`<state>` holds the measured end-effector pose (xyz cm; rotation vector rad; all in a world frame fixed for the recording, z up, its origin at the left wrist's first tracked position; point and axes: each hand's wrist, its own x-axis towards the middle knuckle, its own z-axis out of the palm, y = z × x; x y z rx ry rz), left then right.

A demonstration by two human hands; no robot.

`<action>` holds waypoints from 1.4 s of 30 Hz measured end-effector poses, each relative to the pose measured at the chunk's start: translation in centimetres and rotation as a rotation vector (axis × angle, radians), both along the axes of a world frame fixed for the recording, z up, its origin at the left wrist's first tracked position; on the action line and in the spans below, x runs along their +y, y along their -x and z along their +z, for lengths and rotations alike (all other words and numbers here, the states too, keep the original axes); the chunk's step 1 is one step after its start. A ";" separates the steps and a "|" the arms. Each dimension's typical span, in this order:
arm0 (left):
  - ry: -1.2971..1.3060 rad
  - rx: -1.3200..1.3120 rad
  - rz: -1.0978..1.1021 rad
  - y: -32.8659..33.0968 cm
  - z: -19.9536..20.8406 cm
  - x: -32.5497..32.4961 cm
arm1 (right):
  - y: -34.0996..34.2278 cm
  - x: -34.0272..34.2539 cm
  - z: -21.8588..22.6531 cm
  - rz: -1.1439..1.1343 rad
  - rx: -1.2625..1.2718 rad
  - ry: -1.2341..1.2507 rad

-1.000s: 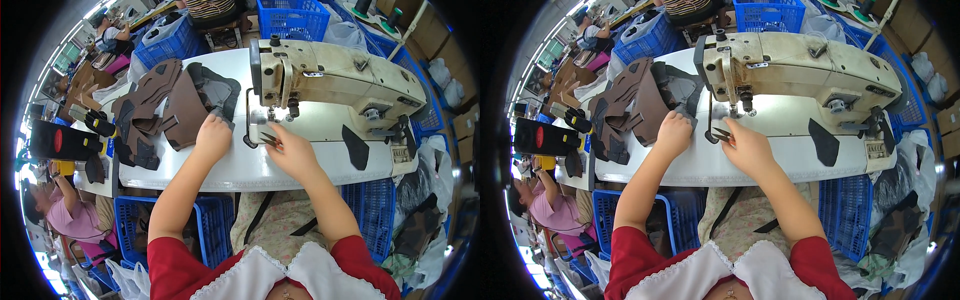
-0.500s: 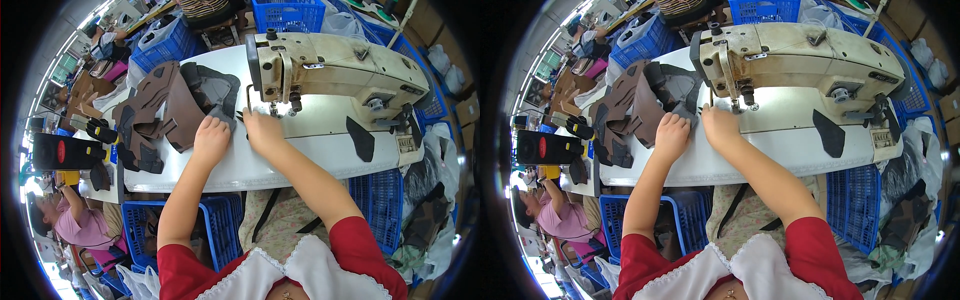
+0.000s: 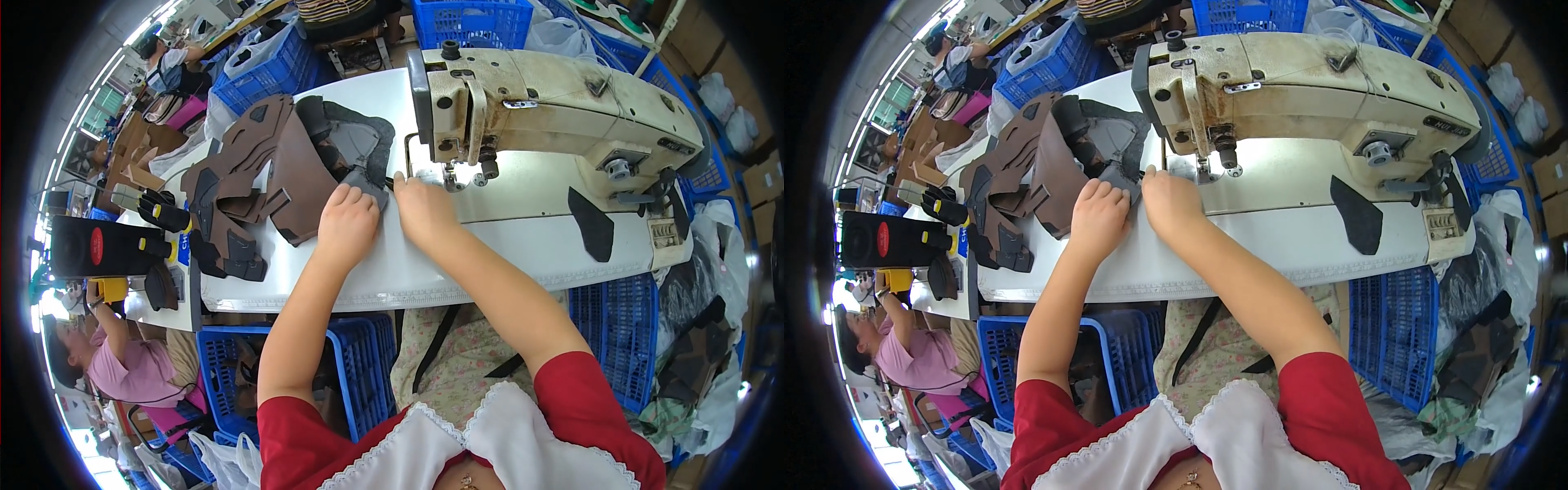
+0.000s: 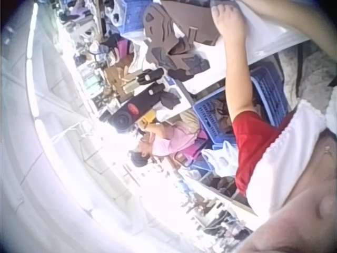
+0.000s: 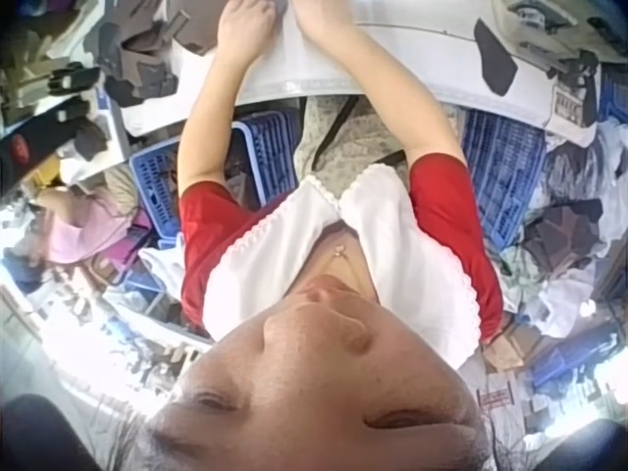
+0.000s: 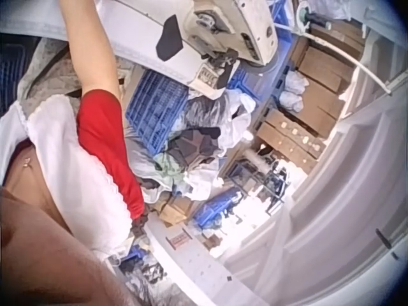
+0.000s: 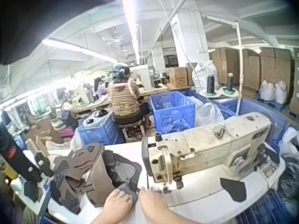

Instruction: Stitching and trimming leather components for shoe uppers using an industrial sewing machine.

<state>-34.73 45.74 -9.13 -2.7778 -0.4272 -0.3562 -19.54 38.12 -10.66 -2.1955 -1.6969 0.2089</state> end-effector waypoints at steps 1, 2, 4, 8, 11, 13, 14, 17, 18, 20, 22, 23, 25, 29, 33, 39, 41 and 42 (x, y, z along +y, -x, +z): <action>0.002 0.011 0.004 0.0 0.2 -0.1 | -0.1 -0.1 0.0 0.010 0.002 0.001; 0.019 -0.002 0.003 -0.1 0.6 -0.1 | -0.3 -0.4 0.2 -0.002 0.018 -0.004; 0.069 0.002 0.020 0.1 1.8 -0.3 | -1.0 -1.7 0.7 -0.024 0.053 -0.003; 0.157 -0.309 -0.010 3.0 6.3 -0.8 | -1.6 -6.7 2.8 0.026 0.347 -0.341; 0.366 -0.607 -0.050 6.1 9.1 -1.6 | -1.5 -9.9 4.7 0.035 0.785 -0.371; 0.540 -0.769 -0.064 7.9 10.0 -2.3 | -0.9 -10.7 5.5 0.028 1.076 -0.419; 0.633 -0.857 -0.092 8.6 10.1 -2.6 | -0.5 -10.8 5.8 0.073 1.166 -0.434; 0.726 -1.004 -0.120 9.8 9.3 -4.0 | 1.2 -11.0 6.2 0.202 1.409 -0.474; 0.766 -1.056 -0.163 10.0 8.9 -4.5 | 2.0 -10.8 6.1 0.225 1.433 -0.455; 0.760 -1.108 -0.124 10.3 8.3 -5.4 | 3.6 -10.1 5.8 0.275 1.490 -0.427; 0.781 -1.145 -0.099 10.3 7.9 -6.5 | 5.3 -9.2 5.5 0.358 1.543 -0.448; 0.768 -1.136 -0.088 10.2 7.7 -6.9 | 5.9 -9.0 5.4 0.382 1.589 -0.446; 0.755 -1.131 -0.086 10.0 7.6 -7.7 | 6.8 -8.8 5.3 0.411 1.664 -0.414; 0.756 -1.163 -0.084 9.5 7.2 -8.6 | 7.4 -8.7 5.2 0.441 1.683 -0.386; 0.773 -1.190 -0.069 9.4 6.8 -9.2 | 7.6 -8.9 5.5 0.448 1.694 -0.387; 0.771 -1.167 -0.054 9.3 6.8 -9.7 | 8.5 -8.6 6.0 0.487 1.781 -0.437; 0.775 -1.173 -0.052 9.2 6.8 -9.9 | 8.5 -8.5 5.8 0.505 1.803 -0.451; 0.778 -1.177 -0.051 9.2 6.8 -10.0 | 8.5 -8.5 5.7 0.520 1.811 -0.437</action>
